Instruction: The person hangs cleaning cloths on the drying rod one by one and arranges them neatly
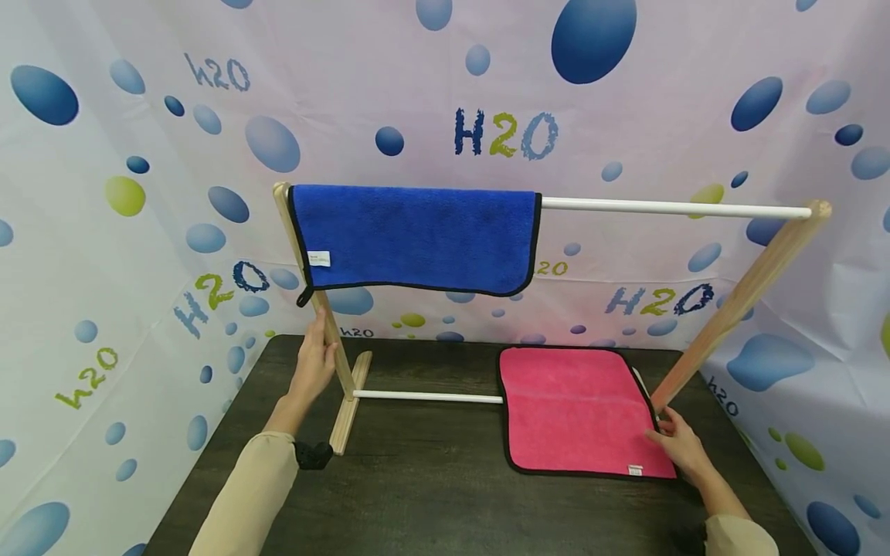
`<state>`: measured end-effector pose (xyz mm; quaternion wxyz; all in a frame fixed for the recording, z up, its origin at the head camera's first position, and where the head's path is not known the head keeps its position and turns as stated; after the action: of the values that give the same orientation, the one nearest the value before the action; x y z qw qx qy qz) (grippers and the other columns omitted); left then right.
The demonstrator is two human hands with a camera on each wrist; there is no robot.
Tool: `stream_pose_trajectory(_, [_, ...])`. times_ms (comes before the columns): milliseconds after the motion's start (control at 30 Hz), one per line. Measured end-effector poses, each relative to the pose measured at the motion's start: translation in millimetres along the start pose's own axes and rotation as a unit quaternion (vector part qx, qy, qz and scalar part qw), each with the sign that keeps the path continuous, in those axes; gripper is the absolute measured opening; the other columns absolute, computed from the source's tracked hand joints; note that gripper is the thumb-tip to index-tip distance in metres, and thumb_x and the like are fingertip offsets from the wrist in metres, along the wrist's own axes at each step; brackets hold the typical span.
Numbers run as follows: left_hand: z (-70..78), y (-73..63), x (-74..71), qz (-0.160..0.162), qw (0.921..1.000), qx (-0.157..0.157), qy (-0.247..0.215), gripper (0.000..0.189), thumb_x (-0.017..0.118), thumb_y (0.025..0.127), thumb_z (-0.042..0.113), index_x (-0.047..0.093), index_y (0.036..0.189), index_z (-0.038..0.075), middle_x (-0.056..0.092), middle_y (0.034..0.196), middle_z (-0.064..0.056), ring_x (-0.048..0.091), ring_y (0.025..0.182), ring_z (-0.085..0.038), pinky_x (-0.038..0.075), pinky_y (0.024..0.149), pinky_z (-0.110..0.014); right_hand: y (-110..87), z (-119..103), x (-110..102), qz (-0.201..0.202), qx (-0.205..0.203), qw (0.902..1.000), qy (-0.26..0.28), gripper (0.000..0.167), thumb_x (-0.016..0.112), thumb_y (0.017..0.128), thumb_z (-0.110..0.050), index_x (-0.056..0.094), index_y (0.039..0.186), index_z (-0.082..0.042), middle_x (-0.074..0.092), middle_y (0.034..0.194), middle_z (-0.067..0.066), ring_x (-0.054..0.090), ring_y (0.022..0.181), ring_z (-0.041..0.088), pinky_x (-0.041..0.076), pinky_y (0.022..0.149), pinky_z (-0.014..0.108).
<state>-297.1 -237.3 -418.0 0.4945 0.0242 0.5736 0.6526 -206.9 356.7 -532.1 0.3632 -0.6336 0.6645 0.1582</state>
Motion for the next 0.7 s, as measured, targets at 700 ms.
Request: stream_pose_trajectory(700, [0.0,0.6,-1.1,-0.015,0.9997,-0.021,-0.001,0.077,0.053,0.076,-0.022,0.021,0.143,0.001,0.041,0.12,-0.037,0.045,0.103,-0.05,0.043,0.077,-0.057,5.5,1.6,3.1,-0.059,0.022,0.9979,0.018,0.071,0.054,0.089,-0.022,0.02,0.128,0.027,0.042,0.118,0.043,0.052,0.099,0.044,0.043,0.085,0.052])
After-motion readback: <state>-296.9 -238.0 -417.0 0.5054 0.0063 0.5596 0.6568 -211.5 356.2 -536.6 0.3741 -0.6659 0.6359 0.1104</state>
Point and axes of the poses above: each hand's wrist, its own y-axis towards the middle knuckle, its own x-axis out of the palm, z = x × y, the point moved 4 cm from there along y, towards the middle knuckle
